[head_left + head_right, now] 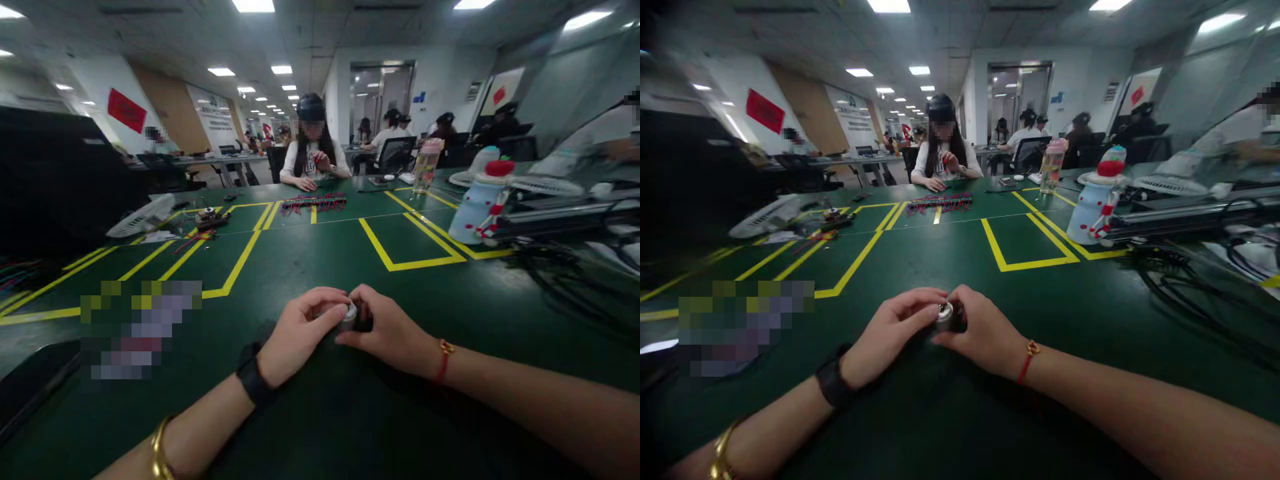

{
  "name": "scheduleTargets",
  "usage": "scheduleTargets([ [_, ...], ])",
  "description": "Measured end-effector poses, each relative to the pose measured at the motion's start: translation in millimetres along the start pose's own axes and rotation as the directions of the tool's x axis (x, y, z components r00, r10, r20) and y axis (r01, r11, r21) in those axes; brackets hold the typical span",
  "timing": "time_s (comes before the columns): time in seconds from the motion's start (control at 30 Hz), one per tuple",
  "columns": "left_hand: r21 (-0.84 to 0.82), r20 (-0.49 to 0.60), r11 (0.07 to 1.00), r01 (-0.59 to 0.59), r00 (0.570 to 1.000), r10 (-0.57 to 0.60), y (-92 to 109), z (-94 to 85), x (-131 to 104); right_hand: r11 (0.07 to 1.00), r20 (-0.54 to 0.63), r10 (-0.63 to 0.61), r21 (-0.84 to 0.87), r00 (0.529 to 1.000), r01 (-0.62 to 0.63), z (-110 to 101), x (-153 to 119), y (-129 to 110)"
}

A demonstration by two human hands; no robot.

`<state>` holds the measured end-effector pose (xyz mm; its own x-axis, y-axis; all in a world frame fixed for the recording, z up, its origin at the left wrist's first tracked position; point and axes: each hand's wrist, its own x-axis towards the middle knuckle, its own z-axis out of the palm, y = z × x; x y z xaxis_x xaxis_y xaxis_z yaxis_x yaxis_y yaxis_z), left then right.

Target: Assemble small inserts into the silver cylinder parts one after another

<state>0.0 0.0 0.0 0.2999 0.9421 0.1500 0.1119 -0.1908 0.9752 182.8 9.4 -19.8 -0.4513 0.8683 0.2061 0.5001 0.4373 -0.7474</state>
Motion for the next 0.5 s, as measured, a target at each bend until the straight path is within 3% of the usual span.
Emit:
scheduleTargets([
  [0.13, -0.04, -0.005, 0.998, 0.049, 0.999, -0.049, -3, -1.6, 2, 0.999, 0.026, 0.014, -0.04, 1.0, -0.013, -1, 6, -1],
  [0.27, -0.14, 0.067, 0.986, 0.088, 0.995, -0.079, -10, -9.8, -2, 0.999, 0.091, -0.04, -0.02, 0.995, 0.042, -4, 5, 0],
  [0.5, -0.093, 0.156, 0.993, 0.068, 0.986, -0.053, -7, -16.3, -7, 0.982, 0.146, -0.162, -0.073, 0.976, 0.174, -11, -1, 1],
])
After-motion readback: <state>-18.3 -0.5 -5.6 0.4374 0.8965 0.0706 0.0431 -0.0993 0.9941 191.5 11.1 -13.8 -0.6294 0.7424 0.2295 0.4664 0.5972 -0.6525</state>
